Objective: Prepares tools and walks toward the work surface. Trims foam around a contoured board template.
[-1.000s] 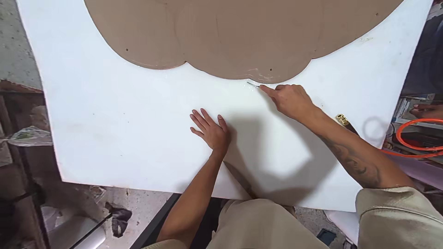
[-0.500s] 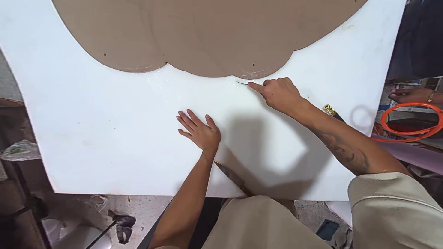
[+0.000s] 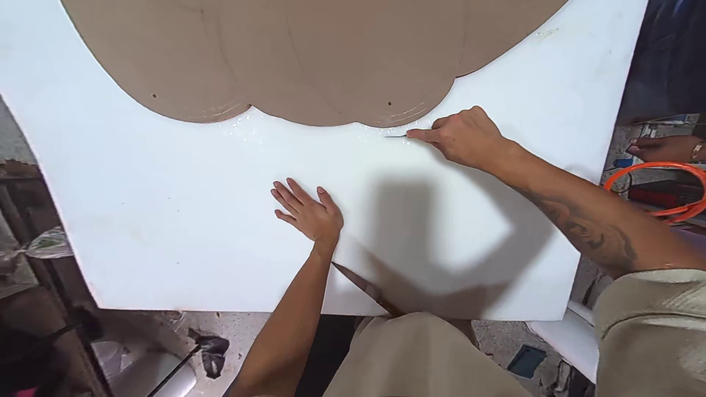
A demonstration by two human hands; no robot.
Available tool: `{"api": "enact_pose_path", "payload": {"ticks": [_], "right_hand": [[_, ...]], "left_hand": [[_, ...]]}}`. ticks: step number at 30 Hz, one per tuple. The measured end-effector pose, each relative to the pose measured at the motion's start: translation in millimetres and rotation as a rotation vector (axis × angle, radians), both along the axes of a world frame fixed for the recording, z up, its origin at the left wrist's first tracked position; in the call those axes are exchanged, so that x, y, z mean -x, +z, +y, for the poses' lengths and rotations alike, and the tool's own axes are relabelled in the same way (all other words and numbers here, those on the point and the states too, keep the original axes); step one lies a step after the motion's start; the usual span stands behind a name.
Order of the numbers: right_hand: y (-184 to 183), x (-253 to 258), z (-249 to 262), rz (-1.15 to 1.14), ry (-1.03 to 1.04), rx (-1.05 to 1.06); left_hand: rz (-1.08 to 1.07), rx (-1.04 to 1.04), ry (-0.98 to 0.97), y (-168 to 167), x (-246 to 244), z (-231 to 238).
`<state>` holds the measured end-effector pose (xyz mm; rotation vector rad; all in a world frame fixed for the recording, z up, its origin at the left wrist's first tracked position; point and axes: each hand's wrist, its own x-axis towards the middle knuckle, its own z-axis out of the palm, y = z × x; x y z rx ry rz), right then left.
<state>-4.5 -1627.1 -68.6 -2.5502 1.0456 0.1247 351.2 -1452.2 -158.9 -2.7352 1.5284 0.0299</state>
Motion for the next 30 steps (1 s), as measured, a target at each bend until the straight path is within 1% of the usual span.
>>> {"api": "enact_pose_path", "payload": {"ticks": [4, 8, 10, 16, 30], "right_hand": [[-1, 9, -5, 0.01, 0.036, -0.006], [-4, 34, -19, -0.003, 0.071, 0.015], [-6, 38, -22, -0.002, 0.105, 0.025], [-9, 65, -51, 0.044, 0.145, 0.074], [10, 95, -109, 0.224, 0.259, 0.123]], "left_hand": [[-0.001, 0.006, 0.005, -1, 3, 3], [-0.009, 0.012, 0.005, -1, 1, -2], [-0.006, 0.0, 0.007, -1, 3, 3], [0.006, 0.01, 0.008, -3, 1, 1], [0.03, 0.009, -0.001, -3, -1, 0]]}}
